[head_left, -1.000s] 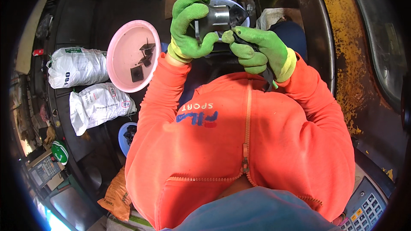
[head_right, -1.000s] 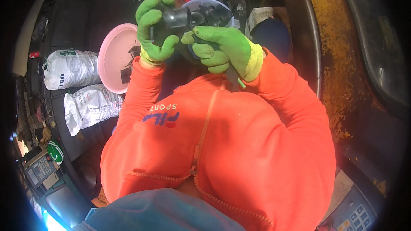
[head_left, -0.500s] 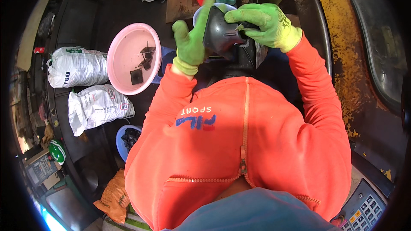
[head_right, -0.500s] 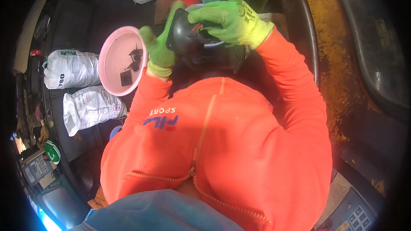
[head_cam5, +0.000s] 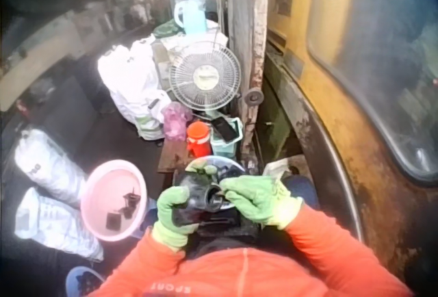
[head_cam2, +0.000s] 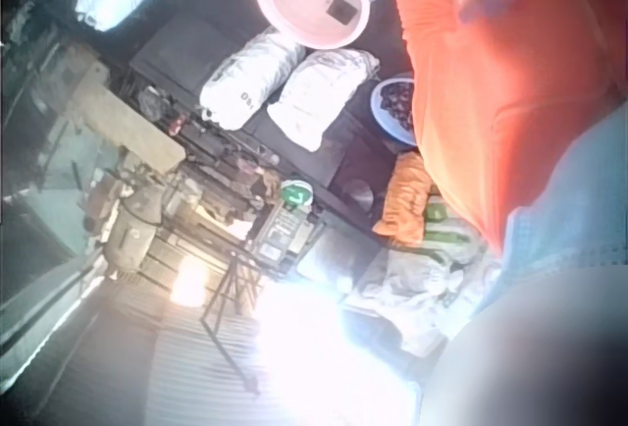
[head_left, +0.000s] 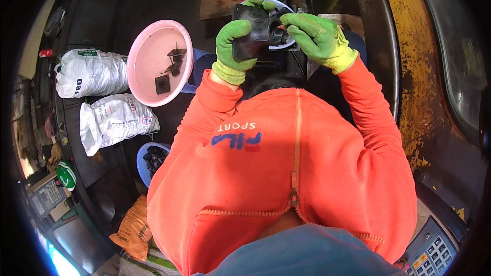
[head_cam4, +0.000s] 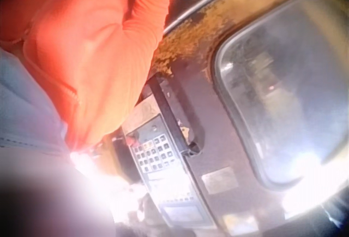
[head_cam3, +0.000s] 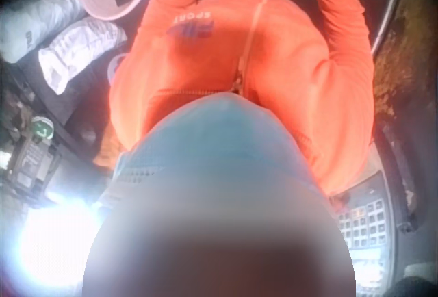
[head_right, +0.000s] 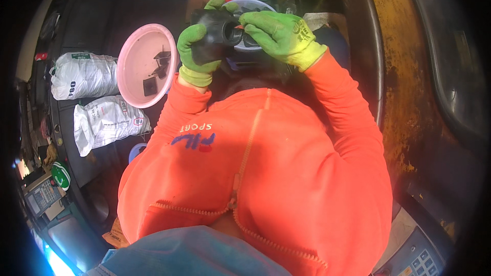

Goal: The person assembles small black plastic components by hand, inserting pieces into larger housings and placing finished units into a white bucket. The person also uses pliers to manipulate metal parts in a black tray and operates a nearby machine by pressing a button.

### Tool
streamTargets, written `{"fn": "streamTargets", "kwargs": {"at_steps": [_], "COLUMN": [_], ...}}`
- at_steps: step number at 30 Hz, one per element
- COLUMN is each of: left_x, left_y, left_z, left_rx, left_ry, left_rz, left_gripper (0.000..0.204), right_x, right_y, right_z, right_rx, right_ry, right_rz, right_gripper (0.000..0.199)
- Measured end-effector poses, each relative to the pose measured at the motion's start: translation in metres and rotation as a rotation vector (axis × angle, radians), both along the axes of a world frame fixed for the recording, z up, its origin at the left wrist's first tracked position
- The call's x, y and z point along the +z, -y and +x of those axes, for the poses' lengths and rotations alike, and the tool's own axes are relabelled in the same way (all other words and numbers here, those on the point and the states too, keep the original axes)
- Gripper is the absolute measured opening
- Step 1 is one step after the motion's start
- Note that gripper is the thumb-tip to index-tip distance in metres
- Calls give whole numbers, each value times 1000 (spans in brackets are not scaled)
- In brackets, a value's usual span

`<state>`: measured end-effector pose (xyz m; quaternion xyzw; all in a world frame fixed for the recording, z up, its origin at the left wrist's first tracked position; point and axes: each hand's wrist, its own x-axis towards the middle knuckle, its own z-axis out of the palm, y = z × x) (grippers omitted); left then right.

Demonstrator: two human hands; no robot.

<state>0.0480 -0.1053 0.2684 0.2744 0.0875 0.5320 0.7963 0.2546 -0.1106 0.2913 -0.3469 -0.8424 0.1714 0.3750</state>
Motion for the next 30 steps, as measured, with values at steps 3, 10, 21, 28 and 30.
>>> {"fn": "streamTargets", "kwargs": {"at_steps": [3, 10, 21, 28, 30], "left_x": [5, 12, 24, 29, 30], "left_y": [2, 4, 4, 2, 3], "left_z": [2, -5, -4, -2, -1], "left_rx": [45, 162, 229, 345, 453], "left_ry": [-19, -116, -48, -107, -145], "left_rz": [48, 155, 324, 503, 569], "left_gripper": [76, 80, 76, 78, 78], "right_x": [-8, -12, 11, 17, 18], "right_y": [1, 12, 35, 48, 50], "right_z": [-2, -10, -22, -30, -33], "right_rx": [-40, -21, -13, 57, 93], "right_ry": [-12, -42, -168, -453, -529], "right_rz": [46, 47, -318, -740, -822], "right_gripper": [21, 21, 22, 25, 26]}}
